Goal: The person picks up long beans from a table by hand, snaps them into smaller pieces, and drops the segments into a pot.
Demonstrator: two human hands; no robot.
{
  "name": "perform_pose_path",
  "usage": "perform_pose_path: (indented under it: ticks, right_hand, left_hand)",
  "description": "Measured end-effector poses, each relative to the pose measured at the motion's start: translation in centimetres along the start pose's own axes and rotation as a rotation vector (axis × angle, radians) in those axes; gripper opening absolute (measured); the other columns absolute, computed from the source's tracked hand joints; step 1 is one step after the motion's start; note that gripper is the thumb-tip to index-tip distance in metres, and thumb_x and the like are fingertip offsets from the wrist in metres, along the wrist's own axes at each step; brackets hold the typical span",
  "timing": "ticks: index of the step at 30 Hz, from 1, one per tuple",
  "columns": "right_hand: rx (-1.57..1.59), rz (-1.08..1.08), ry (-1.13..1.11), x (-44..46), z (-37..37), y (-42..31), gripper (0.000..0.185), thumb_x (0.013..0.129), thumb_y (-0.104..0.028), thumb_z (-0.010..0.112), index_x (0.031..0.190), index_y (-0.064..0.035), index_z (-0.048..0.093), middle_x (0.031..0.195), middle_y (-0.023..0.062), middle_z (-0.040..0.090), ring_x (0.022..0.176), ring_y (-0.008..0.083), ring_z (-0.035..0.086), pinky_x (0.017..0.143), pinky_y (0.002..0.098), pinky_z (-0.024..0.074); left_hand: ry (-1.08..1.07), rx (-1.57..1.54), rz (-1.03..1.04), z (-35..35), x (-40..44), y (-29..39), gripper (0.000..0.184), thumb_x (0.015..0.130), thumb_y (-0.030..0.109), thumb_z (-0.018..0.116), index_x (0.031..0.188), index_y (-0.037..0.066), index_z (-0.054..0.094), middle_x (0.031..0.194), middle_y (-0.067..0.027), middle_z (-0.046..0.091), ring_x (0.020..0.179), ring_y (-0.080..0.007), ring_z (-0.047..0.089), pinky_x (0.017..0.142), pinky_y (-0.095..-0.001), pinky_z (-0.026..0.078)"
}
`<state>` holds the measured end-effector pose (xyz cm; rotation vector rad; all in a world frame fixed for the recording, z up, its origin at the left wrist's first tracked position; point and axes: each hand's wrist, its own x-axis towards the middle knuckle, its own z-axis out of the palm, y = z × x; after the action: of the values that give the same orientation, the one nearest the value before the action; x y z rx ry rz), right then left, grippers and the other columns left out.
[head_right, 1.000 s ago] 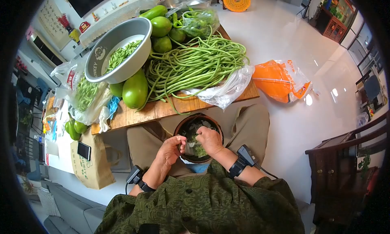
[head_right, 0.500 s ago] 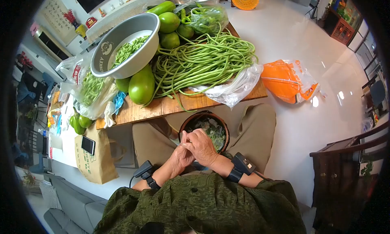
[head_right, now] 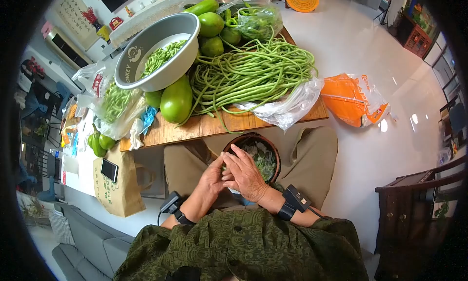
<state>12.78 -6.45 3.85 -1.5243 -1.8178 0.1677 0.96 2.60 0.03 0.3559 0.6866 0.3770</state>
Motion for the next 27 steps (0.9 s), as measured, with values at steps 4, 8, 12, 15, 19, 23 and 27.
perform_pose_path:
  ticks: [4,8,12,15,19,23,27]
  right_hand:
    - [0.091,0.079,0.029,-0.7,0.6,1.2,0.062,0.074,-0.032,0.06,0.12,0.0047,0.041,0.117,0.0206,0.046,0.121,0.0349,0.034,0.097,0.0407,0.0331]
    - [-0.033,-0.043,-0.246,-2.9,3.8,5.1,0.039,0.076,-0.031,0.058,0.087,0.0055,0.053,0.101,0.0207,0.051,0.097,0.0392,0.047,0.082,0.0452,0.0396]
    - [0.108,0.338,-0.397,-2.7,3.8,4.2,0.023,0.075,-0.021,0.06,0.079,0.0022,0.061,0.081,0.0224,0.057,0.079,0.0393,0.055,0.069,0.0453,0.0441]
    - [0.162,0.324,-0.421,-2.7,3.7,4.2,0.029,0.076,-0.023,0.06,0.078,0.0057,0.059,0.074,0.025,0.057,0.074,0.0414,0.056,0.065,0.046,0.0446]
    - [0.097,0.072,-0.463,-4.2,4.8,5.9,0.034,0.073,-0.025,0.06,0.067,0.007,0.051,0.074,0.0247,0.052,0.074,0.0413,0.051,0.065,0.0459,0.0409]
    - [0.227,0.394,-0.524,-3.4,3.8,5.2,0.036,0.074,-0.029,0.058,0.067,0.0062,0.053,0.069,0.0241,0.053,0.072,0.0406,0.053,0.065,0.046,0.0412]
    - [0.221,0.392,-0.566,-4.4,5.0,6.1,0.036,0.074,-0.029,0.057,0.068,0.0065,0.055,0.07,0.0248,0.055,0.073,0.0402,0.055,0.066,0.0451,0.042]
  left_hand:
    - [-0.093,-0.026,0.174,1.1,-2.1,4.1,0.032,0.088,0.039,0.049,0.071,0.012,0.044,0.058,0.0027,0.037,0.046,-0.0076,0.029,0.039,-0.0195,0.022]
    - [0.035,0.194,0.701,7.4,-6.3,11.0,0.03,0.09,0.033,0.047,0.069,0.011,0.042,0.058,0.0017,0.038,0.045,-0.0074,0.029,0.039,-0.0201,0.02]
    - [0.087,0.678,1.204,12.2,-8.4,19.1,0.031,0.091,0.026,0.043,0.065,0.009,0.042,0.053,0.0012,0.038,0.042,-0.006,0.026,0.039,-0.0202,0.02]
    - [0.298,1.056,1.375,14.7,-7.9,25.3,0.032,0.09,0.028,0.045,0.068,0.006,0.049,0.055,-0.0027,0.045,0.045,-0.0084,0.037,0.042,-0.0218,0.027]
    - [0.563,1.872,1.35,11.2,-2.2,34.4,0.036,0.087,0.033,0.051,0.091,-0.001,0.061,0.079,-0.0169,0.061,0.077,-0.0284,0.06,0.067,-0.0348,0.046]
    - [0.746,1.704,1.728,11.4,-2.2,32.5,0.035,0.087,0.03,0.051,0.099,-0.001,0.059,0.087,-0.0181,0.062,0.088,-0.0316,0.058,0.078,-0.0379,0.044]
    - [0.509,1.436,1.747,13.9,-4.6,24.6,0.017,0.087,0.014,0.049,0.086,-0.001,0.057,0.079,-0.0138,0.061,0.068,-0.0254,0.06,0.061,-0.0314,0.046]
